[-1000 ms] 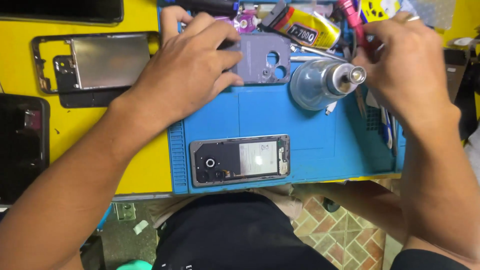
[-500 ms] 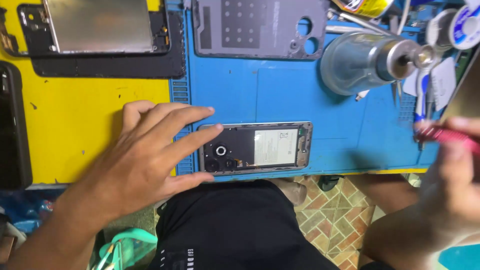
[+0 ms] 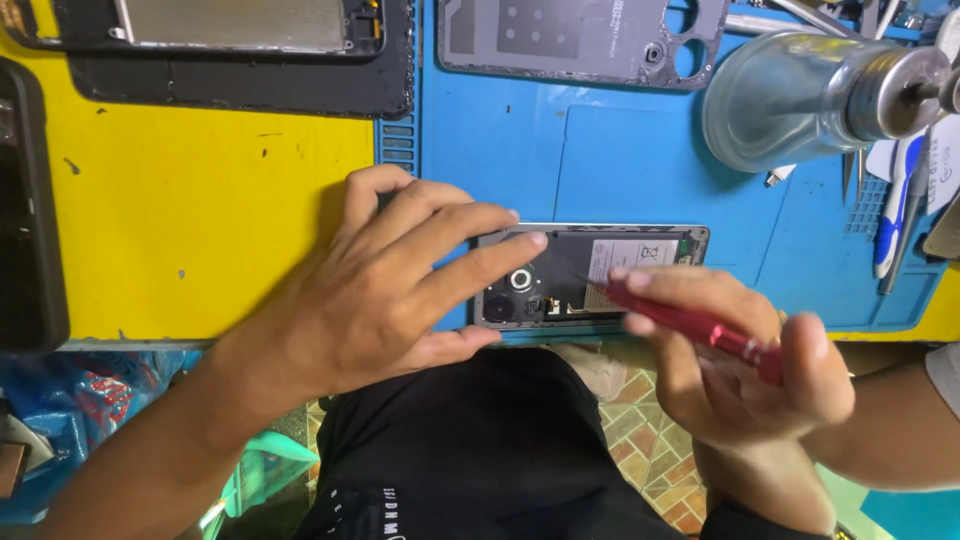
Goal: The person removes the back cover of a smartphone and uses a screwdriver to unscrew and remove the camera module. The person then places the back cover on the table and continues to work on the internal components of the phone.
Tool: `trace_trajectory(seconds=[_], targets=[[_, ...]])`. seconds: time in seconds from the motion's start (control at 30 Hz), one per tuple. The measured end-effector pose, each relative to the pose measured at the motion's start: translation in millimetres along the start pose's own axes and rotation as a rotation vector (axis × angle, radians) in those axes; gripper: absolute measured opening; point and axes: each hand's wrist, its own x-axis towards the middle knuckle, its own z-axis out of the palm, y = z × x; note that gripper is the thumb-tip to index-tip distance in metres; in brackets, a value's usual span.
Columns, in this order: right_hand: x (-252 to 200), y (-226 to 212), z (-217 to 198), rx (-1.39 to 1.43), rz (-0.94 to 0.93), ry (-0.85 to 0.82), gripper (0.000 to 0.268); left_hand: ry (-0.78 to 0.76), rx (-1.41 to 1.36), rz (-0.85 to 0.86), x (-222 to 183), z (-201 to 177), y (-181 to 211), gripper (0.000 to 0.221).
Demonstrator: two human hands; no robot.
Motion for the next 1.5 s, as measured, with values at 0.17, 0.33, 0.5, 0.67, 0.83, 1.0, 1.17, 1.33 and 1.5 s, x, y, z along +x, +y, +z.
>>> trace_trajectory(seconds=[0.17, 0.33, 0.5, 0.67, 0.83, 1.0, 1.17, 1.33, 1.5], targets=[[21, 9, 9, -0.025, -0.064, 0.007, 0.083, -0.015, -0.063, -0.037, -1, 0, -3, 0.079], [26, 13, 16, -0.052, -0.035, 0.013, 0.08, -0.004, -0.104, -0.055, -2, -1, -5, 0.073], [25, 12, 15, -0.078, 0.0, 0.0, 0.08, -0.001, -0.101, -0.05, -3, -2, -7, 0.075], [28, 11, 11, -0.083, -0.009, -0.1, 0.088, -0.011, -0.119, -0.058, -3, -2, -8, 0.071], [34, 12, 21, -0.158, -0.138, -0.067, 0.063, -0.016, -0.16, -0.075, -4, -1, -8, 0.073], [28, 5, 22, 0.369, 0.327, 0.053, 0.04, -0.005, -0.16, -0.104, 2, -6, -5, 0.059], [43, 2, 26, -0.069, -0.091, 0.184, 0.025, -0.025, -0.074, -0.077, 17, -14, -3, 0.037], [41, -3, 7, -0.118, -0.105, -0.075, 0.046, 0.033, 0.036, -0.038, 29, -4, -5, 0.025], [43, -12, 24, -0.104, -0.101, 0.193, 0.014, 0.014, 0.096, -0.042, 32, -6, -14, 0.023]])
